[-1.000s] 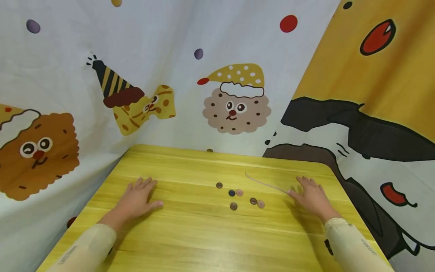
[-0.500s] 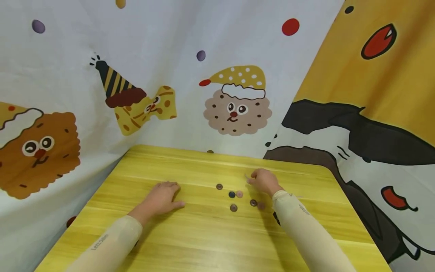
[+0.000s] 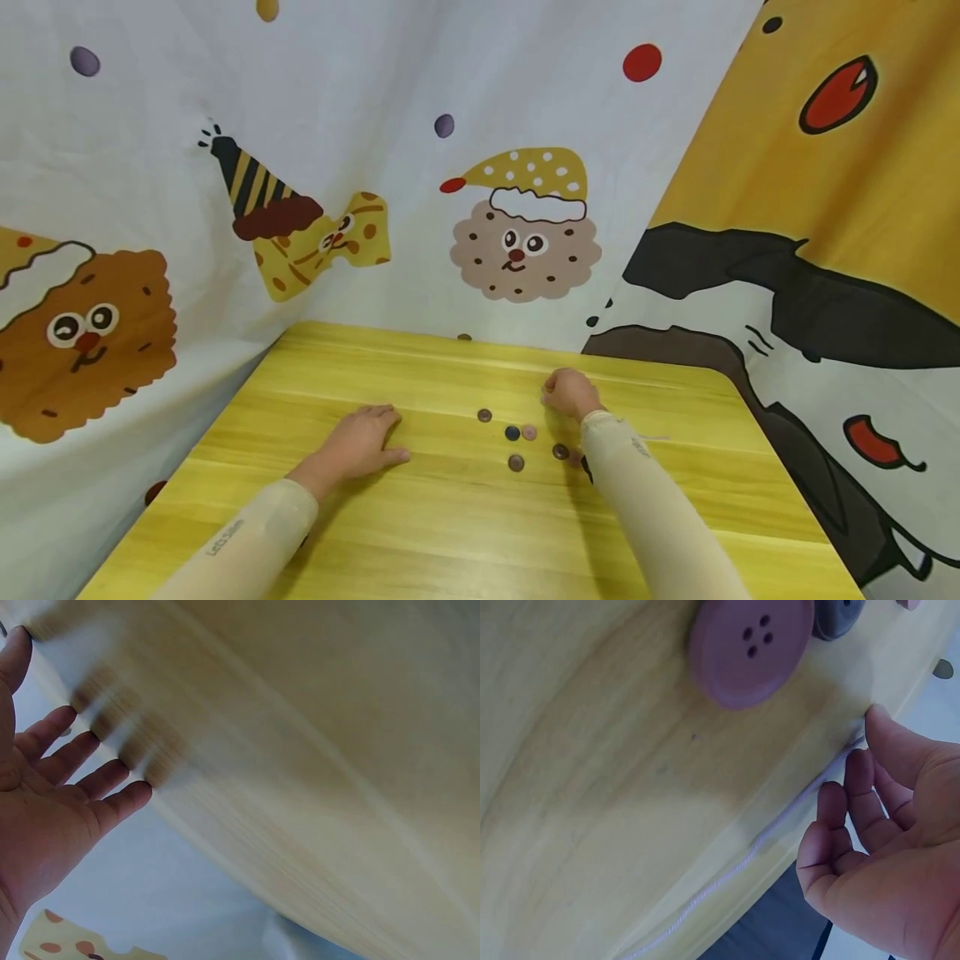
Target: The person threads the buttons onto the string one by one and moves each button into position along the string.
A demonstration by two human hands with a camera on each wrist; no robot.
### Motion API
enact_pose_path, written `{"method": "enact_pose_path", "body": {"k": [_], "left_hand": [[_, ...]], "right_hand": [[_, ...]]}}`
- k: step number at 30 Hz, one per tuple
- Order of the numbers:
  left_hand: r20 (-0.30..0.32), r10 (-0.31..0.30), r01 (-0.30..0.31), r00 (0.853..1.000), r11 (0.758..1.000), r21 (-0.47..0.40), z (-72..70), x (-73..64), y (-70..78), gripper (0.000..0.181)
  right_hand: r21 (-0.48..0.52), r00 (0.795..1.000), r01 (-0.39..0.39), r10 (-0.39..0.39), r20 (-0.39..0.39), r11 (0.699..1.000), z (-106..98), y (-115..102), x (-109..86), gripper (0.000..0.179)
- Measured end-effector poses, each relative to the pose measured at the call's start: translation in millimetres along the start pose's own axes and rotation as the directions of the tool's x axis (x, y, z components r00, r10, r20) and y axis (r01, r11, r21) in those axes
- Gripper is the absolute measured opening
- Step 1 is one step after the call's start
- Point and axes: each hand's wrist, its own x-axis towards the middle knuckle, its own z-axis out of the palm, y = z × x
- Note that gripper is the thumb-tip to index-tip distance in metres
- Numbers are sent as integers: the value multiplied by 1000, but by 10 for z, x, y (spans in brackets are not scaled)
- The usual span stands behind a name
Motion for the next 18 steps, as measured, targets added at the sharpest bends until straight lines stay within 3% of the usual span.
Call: {"method": "enact_pose_path", "body": {"k": [5, 11, 18], "left_hand": [[-16, -4, 4, 1000, 1000, -2, 26, -10, -8, 73], [-22, 3, -3, 1000, 1000, 4, 59, -32, -23, 73], [-40, 11, -11, 999, 1000, -4, 38, -52, 18, 70]], "right_hand": [[8, 1000, 17, -17, -25, 1000, 43, -12, 13, 27], [17, 1000, 7, -8, 24, 1000, 75, -24, 13, 23], [74, 997, 50, -54, 49, 996, 103, 74, -53, 38]]}}
